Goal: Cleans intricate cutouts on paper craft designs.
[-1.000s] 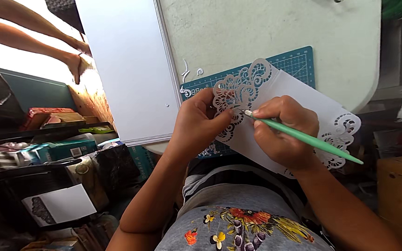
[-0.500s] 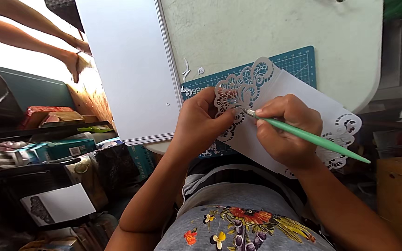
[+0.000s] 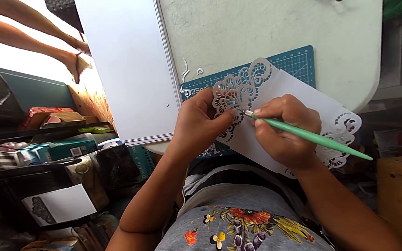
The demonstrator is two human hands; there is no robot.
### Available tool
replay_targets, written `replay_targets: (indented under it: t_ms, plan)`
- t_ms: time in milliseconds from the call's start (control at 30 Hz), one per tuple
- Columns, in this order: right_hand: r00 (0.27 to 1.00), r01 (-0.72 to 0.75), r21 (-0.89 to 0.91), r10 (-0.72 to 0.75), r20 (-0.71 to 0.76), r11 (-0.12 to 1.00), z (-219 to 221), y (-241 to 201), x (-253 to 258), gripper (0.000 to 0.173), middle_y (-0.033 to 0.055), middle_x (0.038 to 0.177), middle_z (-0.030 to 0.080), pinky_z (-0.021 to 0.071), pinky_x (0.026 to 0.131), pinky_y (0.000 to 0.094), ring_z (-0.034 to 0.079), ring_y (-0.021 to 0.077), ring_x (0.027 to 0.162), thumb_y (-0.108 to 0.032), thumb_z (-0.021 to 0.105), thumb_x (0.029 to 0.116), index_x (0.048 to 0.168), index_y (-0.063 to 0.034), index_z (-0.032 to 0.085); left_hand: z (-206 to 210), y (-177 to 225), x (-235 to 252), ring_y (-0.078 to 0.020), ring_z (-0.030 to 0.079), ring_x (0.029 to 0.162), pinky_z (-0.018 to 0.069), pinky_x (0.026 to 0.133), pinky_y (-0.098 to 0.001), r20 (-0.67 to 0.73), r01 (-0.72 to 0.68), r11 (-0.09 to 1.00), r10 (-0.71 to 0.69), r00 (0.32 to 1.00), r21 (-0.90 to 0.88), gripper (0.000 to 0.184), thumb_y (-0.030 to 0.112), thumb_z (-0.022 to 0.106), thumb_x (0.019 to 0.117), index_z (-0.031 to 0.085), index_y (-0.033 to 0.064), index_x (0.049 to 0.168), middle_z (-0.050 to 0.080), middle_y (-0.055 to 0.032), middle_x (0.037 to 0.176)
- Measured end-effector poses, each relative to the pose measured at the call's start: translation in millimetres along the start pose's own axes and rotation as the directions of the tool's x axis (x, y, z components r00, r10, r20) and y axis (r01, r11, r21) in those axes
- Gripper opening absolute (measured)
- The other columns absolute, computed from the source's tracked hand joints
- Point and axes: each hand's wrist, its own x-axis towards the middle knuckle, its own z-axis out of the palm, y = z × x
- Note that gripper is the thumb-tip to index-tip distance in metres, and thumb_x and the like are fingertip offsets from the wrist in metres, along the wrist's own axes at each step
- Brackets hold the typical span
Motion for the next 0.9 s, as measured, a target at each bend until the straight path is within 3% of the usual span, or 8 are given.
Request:
replay_targets:
  t_ms: [700,900]
  plan:
    - [1.000,0.001,-0.010,-0.001,0.018,1.000,0.2,-0.5,1.0,0.007,0.0054,0.074,0.062,0.0405,0.061,0.0166,0.055,0.0034,0.069,-0.004,0.060,0.0826,0.084,0.0020,0.063,1.0,-0.3,-0.2,-0.0018,0.071,0.083,0.0608,0.076,-0.0191,-0.010,0.007,1.000,-0.007,1.000,0.002,0.026,-0.004,0.068,0.0882,0.063,0.0026,0.113,0.074,0.0022,0.095]
    - [1.000,-0.020,0.019,0.020,0.004,1.000,-0.8,-0.5,0.2,0.006,0.0038,0.077,0.062,0.0437,0.059,0.0122,0.056,0.0004,0.068,-0.004,0.060,0.0835,0.086,0.0013,0.062,1.3,-0.2,-0.8,-0.0019,0.071,0.083,0.0609,0.076,-0.0191,-0.012,0.001,1.000,-0.001,1.000,0.001,0.027,-0.005,0.068,0.0885,0.063,0.0024,0.114,0.074,0.0022,0.097]
